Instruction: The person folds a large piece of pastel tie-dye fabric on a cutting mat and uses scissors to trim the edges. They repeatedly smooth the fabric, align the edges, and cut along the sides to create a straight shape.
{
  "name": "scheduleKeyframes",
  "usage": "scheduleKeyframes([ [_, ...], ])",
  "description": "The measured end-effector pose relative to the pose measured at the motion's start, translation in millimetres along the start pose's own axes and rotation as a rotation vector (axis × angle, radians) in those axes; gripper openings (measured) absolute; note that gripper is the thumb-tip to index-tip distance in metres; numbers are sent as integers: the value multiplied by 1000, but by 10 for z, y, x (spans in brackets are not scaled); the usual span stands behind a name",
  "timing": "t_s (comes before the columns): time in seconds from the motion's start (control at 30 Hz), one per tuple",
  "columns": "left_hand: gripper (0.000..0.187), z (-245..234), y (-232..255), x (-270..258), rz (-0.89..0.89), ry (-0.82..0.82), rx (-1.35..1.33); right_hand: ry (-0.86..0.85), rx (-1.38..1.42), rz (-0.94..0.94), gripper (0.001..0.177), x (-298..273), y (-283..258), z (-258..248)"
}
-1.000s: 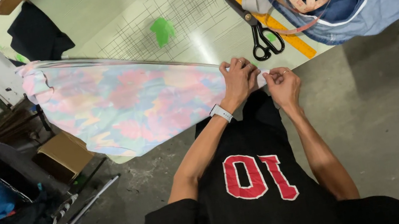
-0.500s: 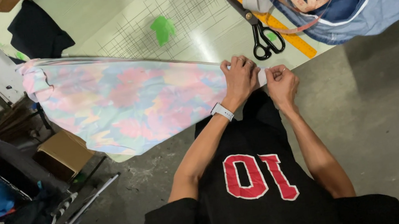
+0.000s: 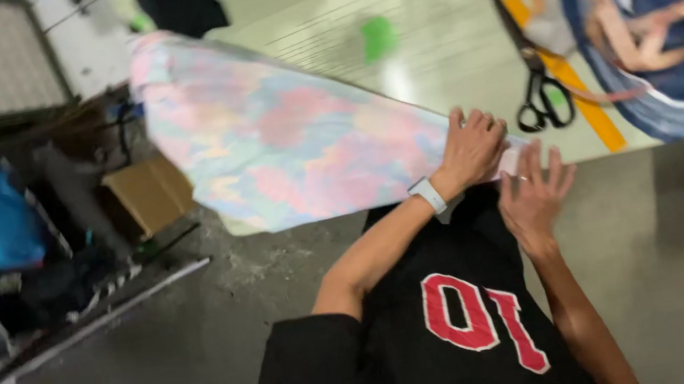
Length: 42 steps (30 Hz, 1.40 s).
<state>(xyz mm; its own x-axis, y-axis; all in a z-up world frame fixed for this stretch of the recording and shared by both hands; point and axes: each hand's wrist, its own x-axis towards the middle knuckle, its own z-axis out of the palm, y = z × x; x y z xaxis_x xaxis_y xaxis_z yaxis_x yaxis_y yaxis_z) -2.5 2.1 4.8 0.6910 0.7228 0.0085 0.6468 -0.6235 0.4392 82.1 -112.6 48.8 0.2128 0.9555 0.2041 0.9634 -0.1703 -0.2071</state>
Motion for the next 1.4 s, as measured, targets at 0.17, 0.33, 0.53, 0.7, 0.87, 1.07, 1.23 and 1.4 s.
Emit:
scheduleKeyframes([
  [0.17,9,-345,-1180,-208,-28,-25,134,-20,71,-6,46,62,-86,-109],
  [0.33,10,-1333,-2101,-401,-16,36,284,-34,50,-34,46,62,-108,-98],
  [0.53,4,-1568,-2576,-473,128,228,365,-41,35,-29,47,58,-163,-132],
  [0.7,25,-1868,-2348,-391,293,243,504,-117,76,3,50,65,-178,-147],
  [0.87,9,-1958,-2293,-399,215,195,300,-94,38,-27,50,69,-168,-107],
  [1.07,22,-1920,-2417,-300,3,-155,-14,-106,19,-32,50,74,-174,-99],
  [1.23,17,-1665,-2552,-164,90,18,142,-122,-3,-60,52,81,-161,-101],
  [1.4,15,-1709,-2589,-119,105,111,213,-99,9,-57,49,105,-206,-123],
])
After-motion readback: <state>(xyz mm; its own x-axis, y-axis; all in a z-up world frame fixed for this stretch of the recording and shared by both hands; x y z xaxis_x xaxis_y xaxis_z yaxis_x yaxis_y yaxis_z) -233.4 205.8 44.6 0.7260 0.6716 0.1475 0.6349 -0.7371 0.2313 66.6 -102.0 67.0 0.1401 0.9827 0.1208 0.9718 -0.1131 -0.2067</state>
